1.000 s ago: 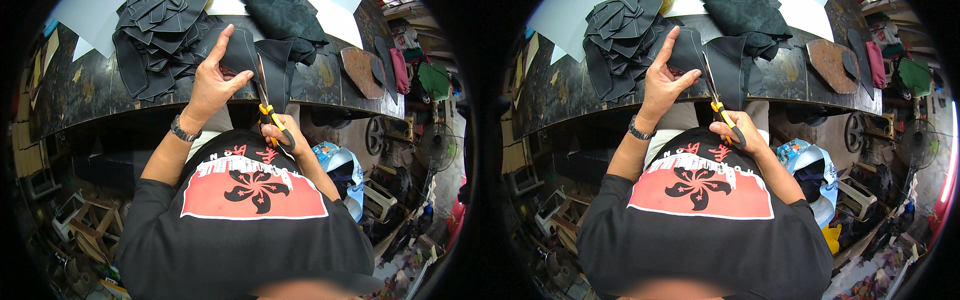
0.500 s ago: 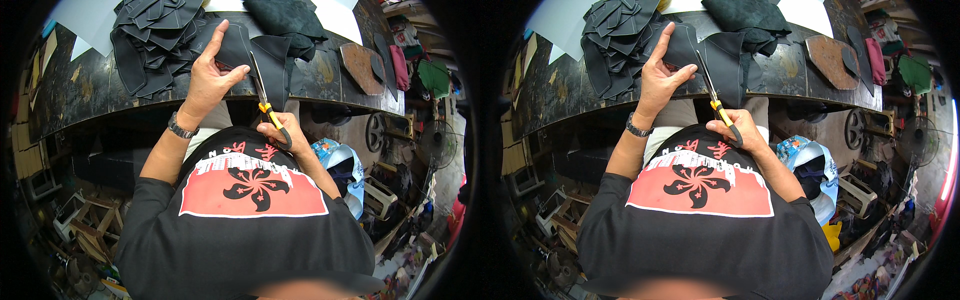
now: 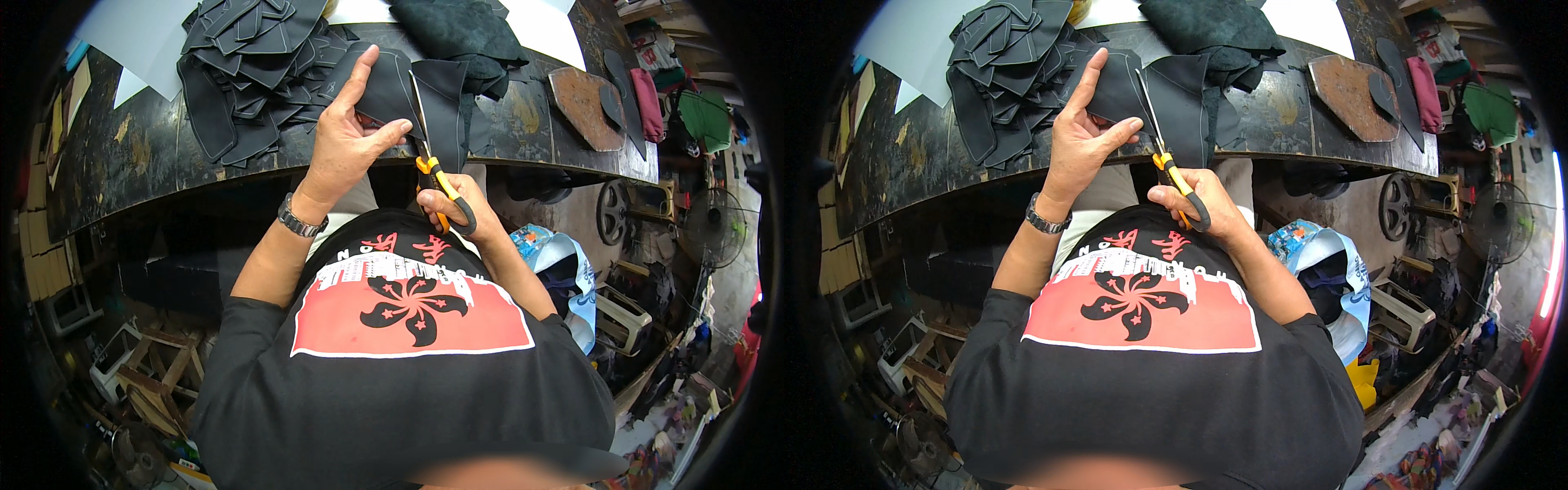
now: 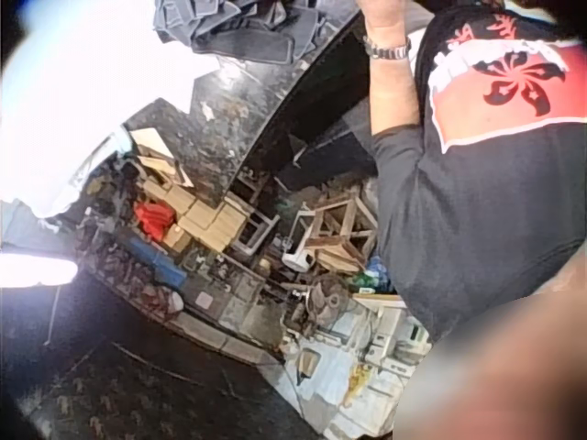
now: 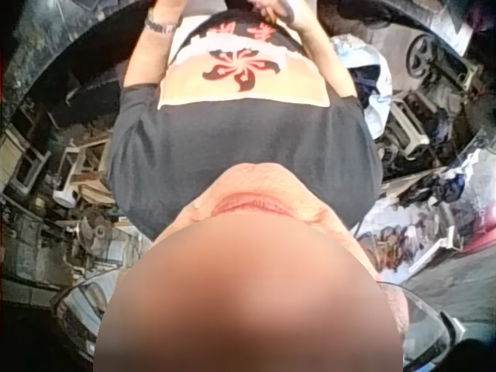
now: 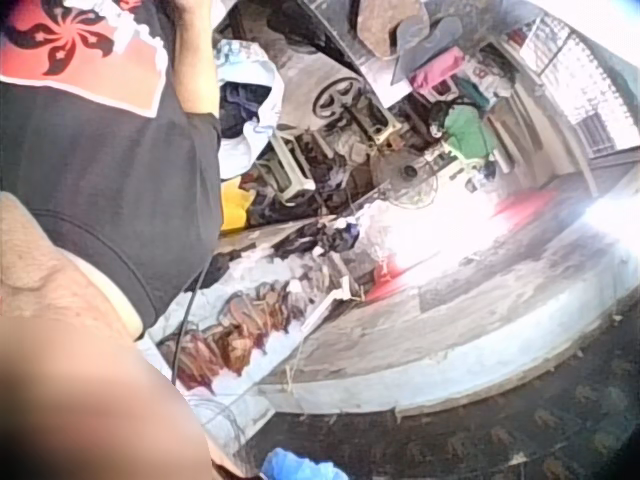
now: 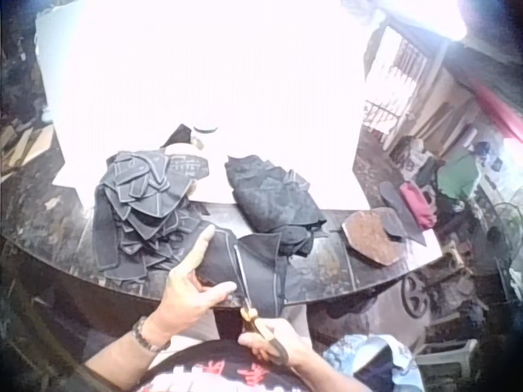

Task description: The person uses shears to cut black leather pieces along marked outlines on a worktable. They repeatedly pick up pieces, align the shears, cut along the lines, and place the cut pieces into a growing stack.

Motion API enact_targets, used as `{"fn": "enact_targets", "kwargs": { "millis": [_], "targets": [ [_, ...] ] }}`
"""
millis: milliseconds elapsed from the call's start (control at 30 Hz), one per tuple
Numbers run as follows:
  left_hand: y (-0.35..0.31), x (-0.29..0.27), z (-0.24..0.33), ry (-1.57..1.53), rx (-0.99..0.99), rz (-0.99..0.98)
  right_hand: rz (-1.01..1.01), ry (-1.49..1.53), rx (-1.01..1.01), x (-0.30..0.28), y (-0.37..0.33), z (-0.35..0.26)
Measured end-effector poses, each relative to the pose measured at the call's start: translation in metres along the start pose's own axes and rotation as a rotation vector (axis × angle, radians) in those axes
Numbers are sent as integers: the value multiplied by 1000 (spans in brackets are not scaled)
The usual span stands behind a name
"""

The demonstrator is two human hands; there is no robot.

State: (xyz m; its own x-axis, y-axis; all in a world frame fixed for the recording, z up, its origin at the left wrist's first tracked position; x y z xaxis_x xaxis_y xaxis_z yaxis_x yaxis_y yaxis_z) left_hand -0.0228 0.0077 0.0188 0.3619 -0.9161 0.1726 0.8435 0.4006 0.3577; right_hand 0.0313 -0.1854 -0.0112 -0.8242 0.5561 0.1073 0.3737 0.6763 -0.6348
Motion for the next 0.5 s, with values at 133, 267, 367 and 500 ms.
{"fn": "enact_targets", "kwargs": {
  "millis": [133, 267, 367, 500],
  "targets": [
    [-2, -2, -4, 36, 7, -12, 51, -19, -19, 0, -5, 6],
    [0, -4, -9, -6, 20, 37, 50, -14, 33, -4, -6, 8],
    [3, -9, -8, -53, -3, 82, 40, -14, 25, -4, -4, 6],
    [0, -2, -3, -10, 23, 42, -21, 40, -6, -9, -2, -2]
  ]
}}
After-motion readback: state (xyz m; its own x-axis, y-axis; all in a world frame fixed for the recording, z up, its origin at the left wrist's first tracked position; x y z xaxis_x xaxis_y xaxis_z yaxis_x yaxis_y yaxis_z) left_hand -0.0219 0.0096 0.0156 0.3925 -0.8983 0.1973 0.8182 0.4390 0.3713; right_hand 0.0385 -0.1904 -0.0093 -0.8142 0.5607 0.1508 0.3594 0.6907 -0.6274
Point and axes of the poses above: each hand's wrist, its own y-axis towards the middle knuckle, its own x-axis out of the palm, z = x × y, the point moved 2 cm from there along y, towards the middle knuckle, and after that the axes turned 9 degrees about x, right-handed, at the moved point
